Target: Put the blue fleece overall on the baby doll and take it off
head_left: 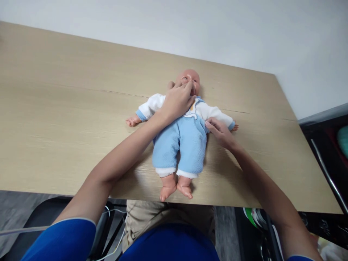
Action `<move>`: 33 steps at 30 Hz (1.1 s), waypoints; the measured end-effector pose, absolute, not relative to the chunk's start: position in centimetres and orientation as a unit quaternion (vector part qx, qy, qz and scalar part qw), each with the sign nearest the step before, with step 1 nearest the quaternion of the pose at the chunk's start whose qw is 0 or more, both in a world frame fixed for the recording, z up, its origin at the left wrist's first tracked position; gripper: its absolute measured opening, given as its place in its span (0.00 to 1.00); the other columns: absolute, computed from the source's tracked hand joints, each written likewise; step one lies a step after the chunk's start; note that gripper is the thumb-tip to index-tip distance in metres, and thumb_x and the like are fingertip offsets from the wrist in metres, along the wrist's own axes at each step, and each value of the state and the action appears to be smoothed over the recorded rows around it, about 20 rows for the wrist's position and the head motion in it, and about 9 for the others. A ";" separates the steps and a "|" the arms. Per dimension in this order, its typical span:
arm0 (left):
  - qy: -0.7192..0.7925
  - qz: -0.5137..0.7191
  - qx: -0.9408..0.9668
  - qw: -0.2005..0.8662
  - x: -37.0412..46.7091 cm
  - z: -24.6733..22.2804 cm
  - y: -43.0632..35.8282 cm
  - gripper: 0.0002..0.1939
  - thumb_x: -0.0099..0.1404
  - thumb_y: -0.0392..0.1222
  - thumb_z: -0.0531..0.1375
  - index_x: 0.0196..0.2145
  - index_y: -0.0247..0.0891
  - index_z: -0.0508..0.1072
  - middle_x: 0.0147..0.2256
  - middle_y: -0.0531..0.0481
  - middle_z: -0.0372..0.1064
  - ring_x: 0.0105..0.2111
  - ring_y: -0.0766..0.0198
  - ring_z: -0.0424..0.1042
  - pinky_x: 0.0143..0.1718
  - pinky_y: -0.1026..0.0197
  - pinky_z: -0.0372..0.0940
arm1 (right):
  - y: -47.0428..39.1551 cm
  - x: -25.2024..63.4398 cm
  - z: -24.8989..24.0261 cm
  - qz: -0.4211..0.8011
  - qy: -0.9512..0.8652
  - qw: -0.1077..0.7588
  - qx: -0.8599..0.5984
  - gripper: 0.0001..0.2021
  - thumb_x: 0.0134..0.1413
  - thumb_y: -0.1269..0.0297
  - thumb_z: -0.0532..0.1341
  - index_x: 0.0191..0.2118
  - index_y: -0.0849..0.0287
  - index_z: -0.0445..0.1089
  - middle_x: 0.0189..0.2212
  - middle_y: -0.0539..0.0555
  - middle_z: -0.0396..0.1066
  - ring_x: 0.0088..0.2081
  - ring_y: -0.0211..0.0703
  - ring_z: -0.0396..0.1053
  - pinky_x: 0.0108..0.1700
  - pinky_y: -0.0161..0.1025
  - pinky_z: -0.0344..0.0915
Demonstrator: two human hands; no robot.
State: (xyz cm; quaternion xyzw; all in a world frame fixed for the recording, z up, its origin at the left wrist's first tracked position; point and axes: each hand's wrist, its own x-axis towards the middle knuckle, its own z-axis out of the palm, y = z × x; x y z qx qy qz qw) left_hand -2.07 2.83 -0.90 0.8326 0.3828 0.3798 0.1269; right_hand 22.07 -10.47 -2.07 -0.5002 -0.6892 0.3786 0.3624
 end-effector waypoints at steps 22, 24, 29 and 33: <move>0.266 0.192 0.923 0.201 -0.5 1.5 -1.1 0.18 0.81 0.56 0.60 0.49 0.40 0.82 0.56 0.35 0.82 0.64 0.33 0.69 0.70 0.31 0.54 | -9.6 22.3 -4.8 0.242 -0.629 0.461 -0.578 0.32 0.72 0.22 0.63 0.41 0.49 0.69 0.29 0.48 0.67 0.30 0.45 0.62 0.34 0.43 0.58; 0.270 0.189 0.913 0.240 -0.6 1.7 -0.8 0.16 0.80 0.56 0.61 0.49 0.42 0.81 0.53 0.39 0.82 0.63 0.37 0.70 0.71 0.32 0.52 | -9.8 22.4 -4.6 0.224 -0.655 0.441 -0.572 0.32 0.74 0.22 0.60 0.38 0.49 0.70 0.28 0.48 0.66 0.30 0.46 0.61 0.36 0.45 0.60; 0.257 0.214 0.897 0.289 -0.7 1.9 -0.5 0.17 0.84 0.58 0.56 0.48 0.43 0.75 0.47 0.45 0.82 0.52 0.46 0.77 0.70 0.37 0.54 | -9.8 22.4 -4.2 0.300 -0.652 0.447 -0.533 0.36 0.70 0.17 0.59 0.33 0.48 0.63 0.29 0.49 0.61 0.33 0.48 0.59 0.38 0.47 0.62; 0.265 0.231 0.890 0.289 -0.2 1.7 -0.8 0.14 0.83 0.53 0.56 0.48 0.42 0.73 0.42 0.46 0.82 0.45 0.49 0.79 0.69 0.39 0.56 | -9.6 22.3 -4.5 0.341 -0.641 0.445 -0.525 0.35 0.69 0.17 0.61 0.35 0.48 0.65 0.30 0.49 0.61 0.33 0.49 0.59 0.38 0.47 0.64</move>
